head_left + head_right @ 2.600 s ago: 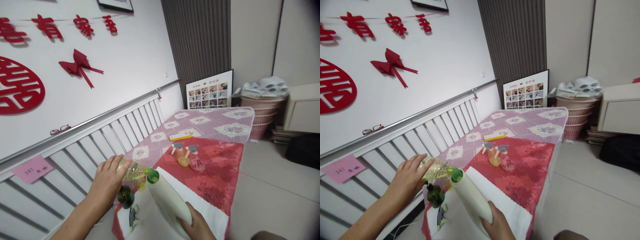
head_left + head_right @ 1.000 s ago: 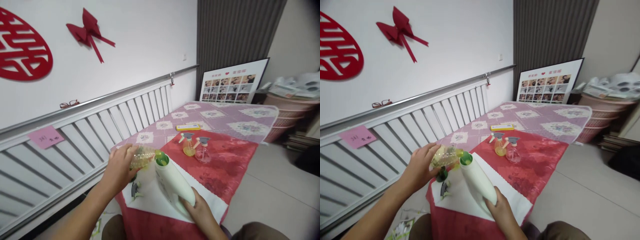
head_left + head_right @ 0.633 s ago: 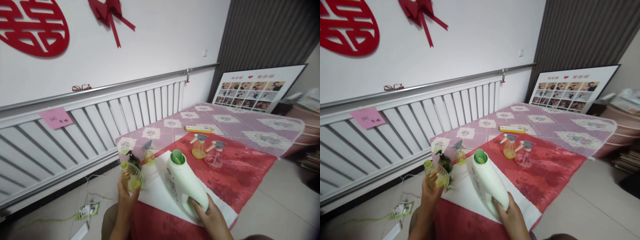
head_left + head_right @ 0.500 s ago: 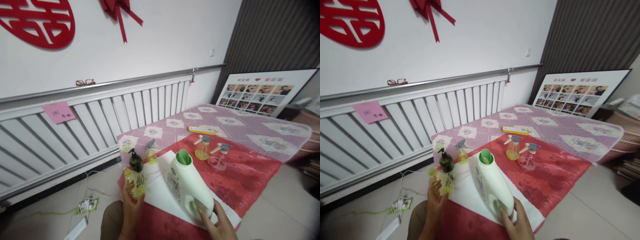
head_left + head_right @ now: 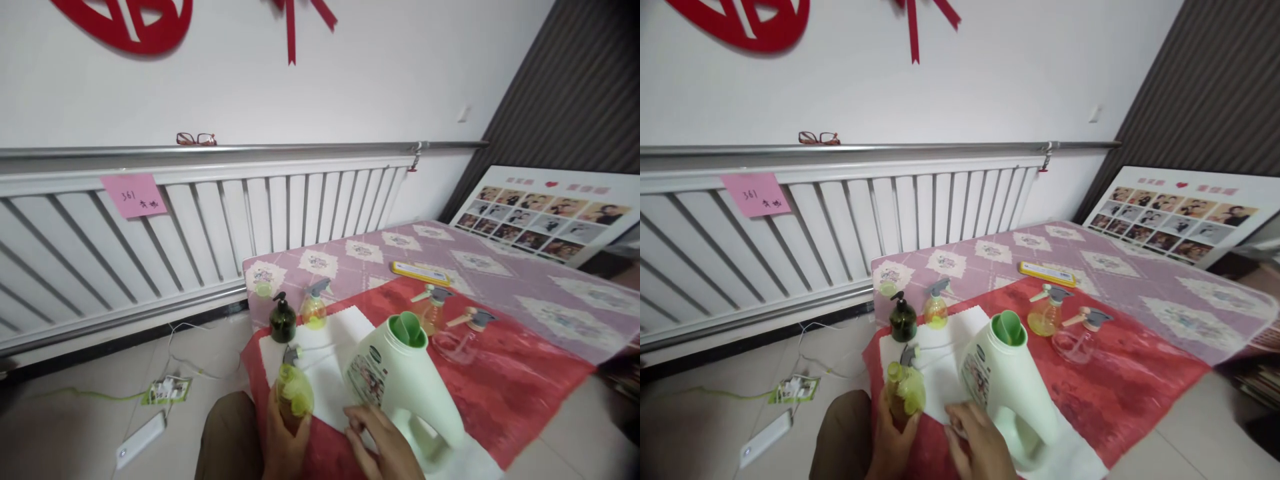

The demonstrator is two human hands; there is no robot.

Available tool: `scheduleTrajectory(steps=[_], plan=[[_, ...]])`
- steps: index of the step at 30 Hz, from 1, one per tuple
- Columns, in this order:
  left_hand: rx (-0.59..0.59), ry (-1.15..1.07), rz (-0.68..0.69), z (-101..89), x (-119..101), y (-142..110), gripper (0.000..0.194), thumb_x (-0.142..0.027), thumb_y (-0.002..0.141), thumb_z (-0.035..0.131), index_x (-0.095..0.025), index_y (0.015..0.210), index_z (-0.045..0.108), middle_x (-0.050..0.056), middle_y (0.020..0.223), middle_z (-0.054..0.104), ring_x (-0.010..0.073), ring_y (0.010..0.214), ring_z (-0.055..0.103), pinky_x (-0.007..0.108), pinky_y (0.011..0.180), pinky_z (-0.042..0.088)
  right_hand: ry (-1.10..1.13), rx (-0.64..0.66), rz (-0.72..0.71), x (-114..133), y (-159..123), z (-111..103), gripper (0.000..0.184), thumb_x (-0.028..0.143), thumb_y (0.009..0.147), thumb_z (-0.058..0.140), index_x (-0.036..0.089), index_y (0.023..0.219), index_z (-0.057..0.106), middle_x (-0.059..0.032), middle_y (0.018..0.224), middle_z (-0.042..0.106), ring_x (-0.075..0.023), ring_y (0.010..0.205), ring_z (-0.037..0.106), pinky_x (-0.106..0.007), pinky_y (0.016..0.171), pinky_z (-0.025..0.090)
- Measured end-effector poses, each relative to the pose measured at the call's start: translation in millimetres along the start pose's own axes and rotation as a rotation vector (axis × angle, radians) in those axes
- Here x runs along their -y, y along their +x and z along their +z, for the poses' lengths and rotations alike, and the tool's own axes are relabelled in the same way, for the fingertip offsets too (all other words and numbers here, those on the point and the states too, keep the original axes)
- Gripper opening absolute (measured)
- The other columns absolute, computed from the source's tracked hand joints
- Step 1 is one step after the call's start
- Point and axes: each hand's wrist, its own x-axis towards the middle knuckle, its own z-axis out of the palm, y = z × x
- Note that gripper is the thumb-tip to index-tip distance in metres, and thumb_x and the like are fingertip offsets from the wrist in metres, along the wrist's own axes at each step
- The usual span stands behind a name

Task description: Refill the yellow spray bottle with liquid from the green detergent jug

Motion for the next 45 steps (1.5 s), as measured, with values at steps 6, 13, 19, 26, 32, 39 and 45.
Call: scheduleTrajectory(steps=[6,13,19,26,32,39,45], plan=[[-0.012,0.133,0.185,3.0,31,1,0.074,-0.036,0.072,0.059,-0.008,0.135,0.032,0.021,0.138,0.046,0.03,0.129,0.044,0.044,0.107,0.038,-0.223,0.203,0.066,-9,88,53,0.023,0.014,0.085,0.048,0.02,0.103,0.062,-0.0067,0.094,0.066,-0.0188,0.089,0.064,-0.029,0.08,0.05],[0.015,0.282,0.32,5.7,47,3,0.073,-0.032,0.073,0.058,-0.008,0.135,0.029,0.022,0.138,0.045,0.031,0.129,0.044,0.047,0.105,0.039,-0.417,0.448,0.016,-30,135,100,0.026,0.024,0.083,0.063,0.017,0.108,0.061,-0.0063,0.108,0.064,-0.0223,0.101,0.06,-0.041,0.085,0.05],[-0.019,0.324,0.362,7.9,46,1,0.071,-0.033,0.074,0.057,-0.008,0.134,0.03,0.022,0.135,0.048,0.0304,0.126,0.047,0.046,0.104,0.041,-0.506,0.55,0.003,-38,135,113,0.025,0.032,0.089,0.057,0.017,0.109,0.059,-0.0053,0.114,0.062,-0.0195,0.099,0.061,-0.042,0.084,0.052],[0.034,0.36,0.398,6.7,56,6,0.073,-0.035,0.075,0.058,-0.007,0.135,0.028,0.022,0.135,0.048,0.03,0.126,0.047,0.045,0.103,0.043,-0.412,0.446,-0.016,-37,139,99,0.019,0.027,0.088,0.059,0.017,0.103,0.062,-0.0044,0.105,0.065,-0.0195,0.097,0.061,-0.041,0.084,0.051],[0.05,0.344,0.368,5.6,51,6,0.074,-0.032,0.073,0.059,-0.009,0.136,0.028,0.021,0.137,0.046,0.03,0.127,0.046,0.046,0.104,0.041,-0.173,0.165,-0.046,-13,154,64,0.033,0.01,0.077,0.061,0.02,0.109,0.06,-0.0092,0.107,0.065,-0.0229,0.104,0.057,-0.036,0.091,0.046],[0.035,0.282,0.324,0.3,27,0,0.073,-0.029,0.074,0.057,-0.01,0.137,0.025,0.019,0.137,0.046,0.0279,0.127,0.045,0.045,0.106,0.038,0.167,-0.182,0.075,34,136,13,0.035,0.034,0.087,0.052,0.022,0.121,0.051,-0.009,0.111,0.064,-0.0179,0.084,0.062,-0.034,0.077,0.053],[0.046,0.273,0.313,-3.0,18,-2,0.073,-0.027,0.073,0.058,-0.01,0.137,0.027,0.019,0.136,0.047,0.0278,0.126,0.046,0.044,0.106,0.038,0.776,-0.319,0.198,56,120,-15,0.036,0.035,0.078,0.067,0.025,0.112,0.062,-0.0041,0.103,0.071,-0.0203,0.094,0.064,-0.034,0.08,0.052]])
